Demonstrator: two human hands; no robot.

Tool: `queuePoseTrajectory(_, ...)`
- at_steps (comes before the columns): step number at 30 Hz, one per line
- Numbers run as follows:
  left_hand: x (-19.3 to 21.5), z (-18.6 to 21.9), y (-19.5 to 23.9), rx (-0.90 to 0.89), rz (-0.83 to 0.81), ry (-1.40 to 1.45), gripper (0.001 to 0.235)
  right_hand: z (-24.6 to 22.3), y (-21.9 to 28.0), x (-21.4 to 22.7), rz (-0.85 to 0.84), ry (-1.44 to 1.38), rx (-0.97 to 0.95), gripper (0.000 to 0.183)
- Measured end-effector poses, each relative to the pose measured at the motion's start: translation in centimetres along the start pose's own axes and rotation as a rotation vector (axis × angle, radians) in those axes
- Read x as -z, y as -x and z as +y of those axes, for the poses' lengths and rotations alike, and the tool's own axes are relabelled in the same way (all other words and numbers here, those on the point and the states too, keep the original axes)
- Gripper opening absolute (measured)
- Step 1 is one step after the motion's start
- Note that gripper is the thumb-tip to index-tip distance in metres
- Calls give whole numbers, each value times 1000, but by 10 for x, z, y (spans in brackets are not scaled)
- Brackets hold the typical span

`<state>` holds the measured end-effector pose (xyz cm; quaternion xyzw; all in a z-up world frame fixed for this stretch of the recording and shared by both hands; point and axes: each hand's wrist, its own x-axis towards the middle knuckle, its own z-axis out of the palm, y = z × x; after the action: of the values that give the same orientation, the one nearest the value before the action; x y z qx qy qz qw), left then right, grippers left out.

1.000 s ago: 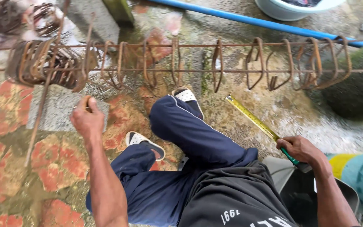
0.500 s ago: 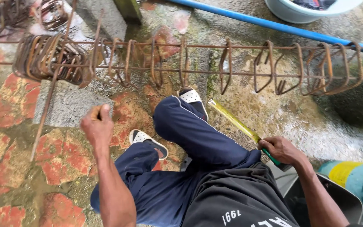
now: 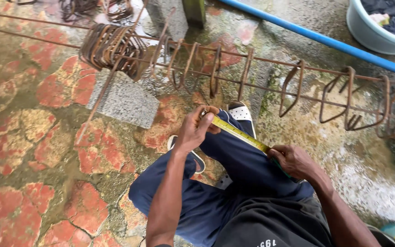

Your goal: Measuring rebar stirrup spacing and organizing rebar components for assembly

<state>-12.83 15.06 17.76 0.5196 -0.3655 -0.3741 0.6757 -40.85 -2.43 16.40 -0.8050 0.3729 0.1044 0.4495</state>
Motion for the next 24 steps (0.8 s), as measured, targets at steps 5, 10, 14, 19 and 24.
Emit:
queuePoseTrajectory(5, 3, 11, 3, -61, 138, -231, 23, -12, -18, -8, -70, 51, -64, 38)
queuePoseTrajectory(10, -2, -31, -1, -65, 116, -230, 19, -36, -15, -8, -78, 154, -37, 45)
queuePoseTrajectory(14, -21, -12, 4, 15, 87, -470, 26, -42, -26, -15, -52, 158, 63, 57)
queuePoseTrajectory(19, -49, -12, 6, 35, 58, -419, 26, -65, -33, -22, -11, 71, 125, 69)
queuePoseTrajectory(24, -57, -20, 4, 93, 72, -383, 28, -81, -38, -20, 30, 30, 219, 73)
